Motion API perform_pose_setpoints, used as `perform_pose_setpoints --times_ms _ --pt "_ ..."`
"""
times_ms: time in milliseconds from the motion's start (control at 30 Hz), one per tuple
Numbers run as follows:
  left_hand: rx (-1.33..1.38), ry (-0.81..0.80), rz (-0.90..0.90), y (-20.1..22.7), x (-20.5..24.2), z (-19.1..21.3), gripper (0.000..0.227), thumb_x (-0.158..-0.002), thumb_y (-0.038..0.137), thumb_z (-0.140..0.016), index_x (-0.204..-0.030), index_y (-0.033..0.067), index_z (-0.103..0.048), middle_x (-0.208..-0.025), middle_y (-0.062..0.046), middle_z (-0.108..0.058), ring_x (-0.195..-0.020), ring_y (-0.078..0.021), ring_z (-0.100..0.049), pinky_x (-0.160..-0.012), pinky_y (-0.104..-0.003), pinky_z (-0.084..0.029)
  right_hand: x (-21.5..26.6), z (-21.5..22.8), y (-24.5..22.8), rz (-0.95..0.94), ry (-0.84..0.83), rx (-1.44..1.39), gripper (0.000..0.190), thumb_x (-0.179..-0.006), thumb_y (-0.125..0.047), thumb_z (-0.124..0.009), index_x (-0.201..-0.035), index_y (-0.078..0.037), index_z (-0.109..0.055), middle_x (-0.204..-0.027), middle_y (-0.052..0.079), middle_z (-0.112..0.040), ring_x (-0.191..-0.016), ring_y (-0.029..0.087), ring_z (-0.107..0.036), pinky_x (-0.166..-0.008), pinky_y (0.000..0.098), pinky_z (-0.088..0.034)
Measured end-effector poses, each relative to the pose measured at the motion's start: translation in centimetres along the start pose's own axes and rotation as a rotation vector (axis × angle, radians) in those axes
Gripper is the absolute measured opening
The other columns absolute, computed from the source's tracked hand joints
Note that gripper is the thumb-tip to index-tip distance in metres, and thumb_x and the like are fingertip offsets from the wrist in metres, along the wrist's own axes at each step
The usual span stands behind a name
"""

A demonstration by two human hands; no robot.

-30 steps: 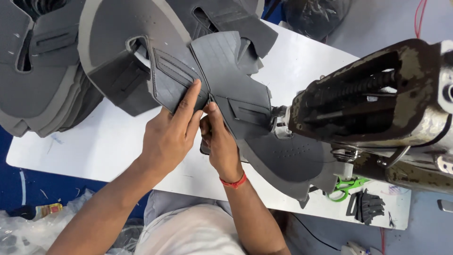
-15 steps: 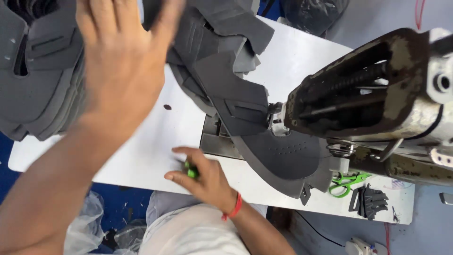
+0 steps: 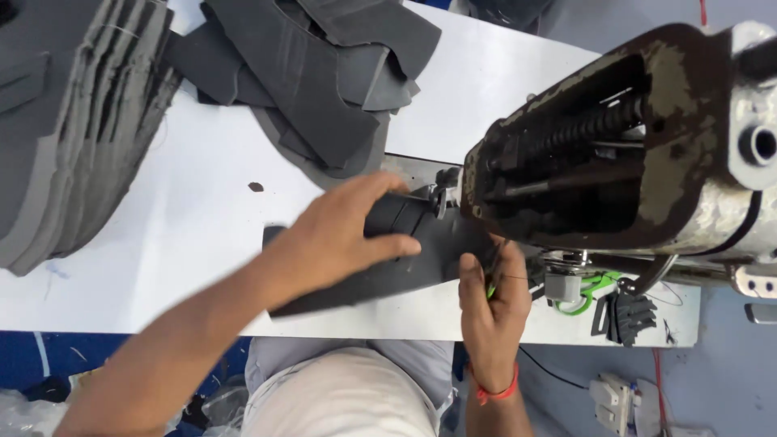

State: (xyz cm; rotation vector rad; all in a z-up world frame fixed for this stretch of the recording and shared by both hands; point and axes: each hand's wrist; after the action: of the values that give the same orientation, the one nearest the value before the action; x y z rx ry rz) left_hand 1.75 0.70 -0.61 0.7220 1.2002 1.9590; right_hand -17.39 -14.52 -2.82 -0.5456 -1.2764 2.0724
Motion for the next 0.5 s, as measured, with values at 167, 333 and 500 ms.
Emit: perform_pose_setpoints --times_ms 167,333,500 --pt "0.05 0.093 0.107 1.6 2.0 -2.0 0.067 -0.083 0.044 -0.078 -0.139 0.0129 -0.058 -0.107 -0.01 -0.064 -0.081 -0.0245 -0.064 -0.074 -0.038 -0.053 -0.4 0.0 -0.9 -0.063 -0.06 -0.242 0.036 -0.102 -0.008 -0.067 -0.135 0.003 -0.055 -0.076 -0.004 -0.054 -0.062 0.002 -0.046 -0.052 0.019 -0.036" --pt "0.084 0.041 0.22 2.2 1.8 -1.6 0.066 -0.083 0.041 -0.078 -0.139 0.0153 -0.057 -0.105 -0.008 -0.063 -0.071 -0.0195 -0.062 -0.065 -0.036 -0.053 0.7 -0.4 -1.8 -0.034 -0.078 -0.096 0.053 -0.096 -0.008 -0.07 -0.145 0.001 -0.053 -0.075 -0.004 -0.054 -0.059 0.002 -0.047 -0.049 0.0189 -0.036" --pt "0.071 0.064 0.227 2.6 1.5 -1.6 0.067 -0.082 0.038 -0.08 -0.14 0.0155 -0.056 -0.102 -0.009 -0.061 -0.071 -0.0206 -0.063 -0.066 -0.036 -0.053 0.8 -0.5 -0.7 -0.06 -0.045 -0.137 0.054 -0.095 -0.005 -0.071 -0.146 0.001 -0.055 -0.08 -0.002 -0.057 -0.06 0.002 -0.049 -0.048 0.0201 -0.039"
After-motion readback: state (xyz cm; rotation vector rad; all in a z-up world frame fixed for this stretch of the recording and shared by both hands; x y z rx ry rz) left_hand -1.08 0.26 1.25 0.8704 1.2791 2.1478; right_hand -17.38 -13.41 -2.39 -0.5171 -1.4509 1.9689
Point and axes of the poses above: each hand's wrist, its own x-axis away from the middle knuckle, its own z-axis out of the back of the hand, y = z × x
